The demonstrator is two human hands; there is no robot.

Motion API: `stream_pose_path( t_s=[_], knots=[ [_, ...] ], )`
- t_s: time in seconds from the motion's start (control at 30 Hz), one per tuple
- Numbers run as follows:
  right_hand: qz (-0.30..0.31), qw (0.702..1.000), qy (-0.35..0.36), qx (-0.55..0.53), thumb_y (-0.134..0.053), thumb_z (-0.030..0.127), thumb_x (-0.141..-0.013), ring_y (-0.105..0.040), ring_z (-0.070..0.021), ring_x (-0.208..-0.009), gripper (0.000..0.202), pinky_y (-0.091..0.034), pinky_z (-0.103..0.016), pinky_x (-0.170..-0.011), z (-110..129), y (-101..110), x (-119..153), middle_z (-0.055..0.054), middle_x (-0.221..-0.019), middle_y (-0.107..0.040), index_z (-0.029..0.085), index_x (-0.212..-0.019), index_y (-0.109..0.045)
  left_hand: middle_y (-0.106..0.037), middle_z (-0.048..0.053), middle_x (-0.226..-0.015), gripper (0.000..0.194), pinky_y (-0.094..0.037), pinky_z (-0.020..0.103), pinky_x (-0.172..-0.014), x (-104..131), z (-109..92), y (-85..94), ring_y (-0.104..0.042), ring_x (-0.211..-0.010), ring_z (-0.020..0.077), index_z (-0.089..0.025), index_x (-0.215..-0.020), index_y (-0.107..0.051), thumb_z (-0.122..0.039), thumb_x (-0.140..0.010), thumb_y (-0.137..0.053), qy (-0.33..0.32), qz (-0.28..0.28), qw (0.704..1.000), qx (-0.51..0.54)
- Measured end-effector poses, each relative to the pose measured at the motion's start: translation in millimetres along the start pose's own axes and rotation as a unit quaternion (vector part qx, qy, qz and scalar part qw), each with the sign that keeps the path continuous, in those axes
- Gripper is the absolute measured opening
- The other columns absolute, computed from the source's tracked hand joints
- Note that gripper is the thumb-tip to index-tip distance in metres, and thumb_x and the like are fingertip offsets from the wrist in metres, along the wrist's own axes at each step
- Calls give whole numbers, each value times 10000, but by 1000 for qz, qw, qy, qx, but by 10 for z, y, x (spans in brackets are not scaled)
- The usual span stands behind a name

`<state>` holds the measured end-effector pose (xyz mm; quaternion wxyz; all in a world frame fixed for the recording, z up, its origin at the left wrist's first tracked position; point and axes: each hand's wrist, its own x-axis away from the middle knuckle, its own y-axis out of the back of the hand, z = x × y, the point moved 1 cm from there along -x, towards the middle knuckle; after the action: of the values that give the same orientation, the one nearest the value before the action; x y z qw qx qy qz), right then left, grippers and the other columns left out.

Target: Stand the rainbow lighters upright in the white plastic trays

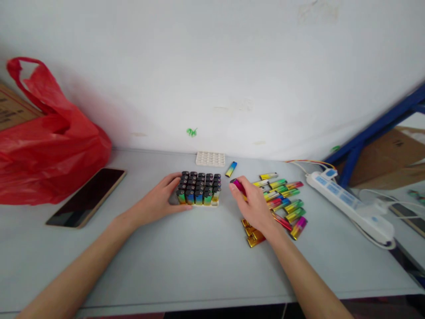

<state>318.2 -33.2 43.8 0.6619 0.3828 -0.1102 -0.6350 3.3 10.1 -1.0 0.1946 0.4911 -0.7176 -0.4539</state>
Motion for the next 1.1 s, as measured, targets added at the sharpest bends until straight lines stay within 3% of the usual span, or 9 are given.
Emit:
stream_pose_path(
  t_s=[0.13, 0.27, 0.43, 0.53, 0.73, 0.93, 1.03, 1.1],
  knots=[
    [36, 994, 98, 27, -549, 477, -1113, -616, -202, -838, 385, -471, -309, -804, 12, 67, 2, -47, -883, -652, 226, -827, -604, -577, 184, -1580, 885, -452, 602, -1284, 3, 6, -2, -608, -1431, 422, -210, -1400, -649, -822, -775, -784, -13, -11, 1000, 4],
    [60, 994, 89, 22, -577, 483, -1107, -589, -172, -706, 444, -463, -292, -725, 30, 80, 14, -8, -740, -630, 223, -748, -604, -601, 167, -1565, 856, -469, 587, -1276, -4, -15, 10, -617, -1420, 414, -231, -1403, -660, -782, -767, -820, -18, -17, 1000, 11],
    [93, 992, 80, -8, -612, 444, -1107, -699, -181, -790, 304, -508, -287, -786, 22, 1, 27, -24, -881, -771, 208, -971, -748, -594, 180, -1565, 871, -453, 579, -1292, -6, -38, 15, -592, -1449, 418, -209, -1413, -650, -772, -772, -824, -9, -14, 1000, 15],
    [134, 986, 94, 15, -587, 438, -1123, -741, -210, -892, 279, -533, -311, -838, 4, -36, 31, -52, -999, -805, 216, -1121, -755, -591, 172, -1571, 857, -464, 576, -1287, 2, -37, 10, -597, -1440, 431, -209, -1394, -663, -759, -760, -837, -10, -18, 1000, 19],
    [176, 970, 120, 116, -487, 474, -1159, -737, -232, -890, 353, -509, -324, -789, -27, -27, -10, -73, -1003, -803, 215, -1152, -727, -600, 181, -1561, 854, -465, 589, -1286, 7, -55, 16, -591, -1455, 429, -220, -1397, -667, -768, -762, -828, -15, -25, 999, 39],
    [177, 942, 185, 216, -444, 537, -1158, -678, -208, -750, 565, -415, -364, -825, -75, -177, -25, -81, -791, -769, 185, -840, -752, -617, 178, -1554, 846, -460, 619, -1283, 4, -64, 5, -596, -1448, 444, -224, -1386, -683, -737, -737, -862, -18, -31, 998, 49],
    [162, 957, 184, 157, -500, 583, -1132, -620, -165, -671, 581, -397, -346, -817, -69, -154, -14, -26, -710, -714, 193, -753, -705, -609, 170, -1562, 807, -456, 615, -1284, 15, -66, 3, -597, -1448, 428, -229, -1374, -679, -714, -755, -860, -20, -35, 998, 53],
    [120, 971, 165, 123, -472, 565, -1146, -584, -163, -652, 587, -408, -339, -800, -84, -82, -71, -6, -671, -652, 200, -728, -663, -602, 169, -1564, 786, -455, 597, -1285, 21, -64, 4, -593, -1453, 411, -225, -1367, -671, -701, -769, -858, -24, -35, 998, 54]
  ],
)
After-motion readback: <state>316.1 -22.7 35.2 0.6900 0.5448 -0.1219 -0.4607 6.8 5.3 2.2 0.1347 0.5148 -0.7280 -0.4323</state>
